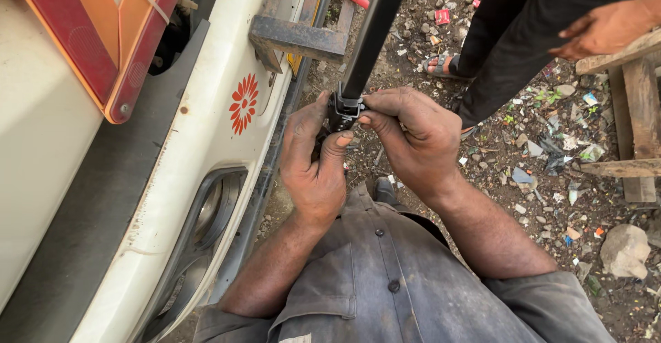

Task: The person assembles a long metal rod with a spring and a rubber strip, then secures the assembly with a zip tie. They use pliers to tighten the zip tie and place the finished assembly against the side of a white vehicle.

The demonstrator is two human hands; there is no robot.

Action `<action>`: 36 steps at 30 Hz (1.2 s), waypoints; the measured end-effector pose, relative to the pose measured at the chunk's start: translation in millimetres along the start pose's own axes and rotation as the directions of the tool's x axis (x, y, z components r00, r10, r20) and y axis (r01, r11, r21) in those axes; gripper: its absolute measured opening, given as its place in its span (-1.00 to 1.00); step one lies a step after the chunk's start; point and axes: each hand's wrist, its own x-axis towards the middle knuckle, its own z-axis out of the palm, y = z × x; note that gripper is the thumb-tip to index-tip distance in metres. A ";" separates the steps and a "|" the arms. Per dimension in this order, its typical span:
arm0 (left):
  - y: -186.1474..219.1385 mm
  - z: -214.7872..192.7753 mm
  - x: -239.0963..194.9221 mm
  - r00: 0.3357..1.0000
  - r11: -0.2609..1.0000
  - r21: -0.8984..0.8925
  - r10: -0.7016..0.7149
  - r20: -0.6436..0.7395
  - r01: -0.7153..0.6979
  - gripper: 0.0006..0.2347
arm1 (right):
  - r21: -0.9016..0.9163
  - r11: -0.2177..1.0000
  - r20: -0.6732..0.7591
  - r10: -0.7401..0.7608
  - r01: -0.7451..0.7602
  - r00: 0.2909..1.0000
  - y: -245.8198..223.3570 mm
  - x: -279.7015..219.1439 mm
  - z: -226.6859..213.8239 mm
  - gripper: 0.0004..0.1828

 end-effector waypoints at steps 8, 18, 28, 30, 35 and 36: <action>-3.5 4.5 -2.4 0.999 0.997 0.052 0.053 0.010 -0.053 -0.63 | 0.015 0.973 0.099 0.228 -0.231 0.969 13.3 -2.7 4.2 -0.77; -4.3 2.7 -1.6 1.000 0.997 0.072 0.017 0.020 -0.019 -0.62 | -0.151 0.962 0.106 -0.213 0.227 0.971 21.1 6.8 6.3 -0.78; -8.1 11.5 -6.0 1.000 0.998 0.059 -0.004 0.012 0.003 -0.62 | 0.680 0.213 0.469 0.609 -0.702 0.639 48.0 -4.9 26.7 -0.60; -8.7 10.6 -5.6 1.000 0.998 0.064 -0.020 0.017 0.019 -0.63 | 0.532 0.412 0.461 0.592 -0.740 0.661 45.7 -6.5 22.2 -0.59; -6.0 9.1 -6.6 1.000 0.998 0.056 0.022 -0.013 -0.021 -0.66 | -0.036 0.998 0.145 0.061 -0.056 0.988 37.4 -11.5 11.2 -0.74; -5.2 9.1 -5.1 0.999 0.999 0.046 0.025 -0.029 -0.023 -0.66 | -0.053 0.996 0.140 -0.066 0.074 0.988 36.2 -11.1 12.2 -0.76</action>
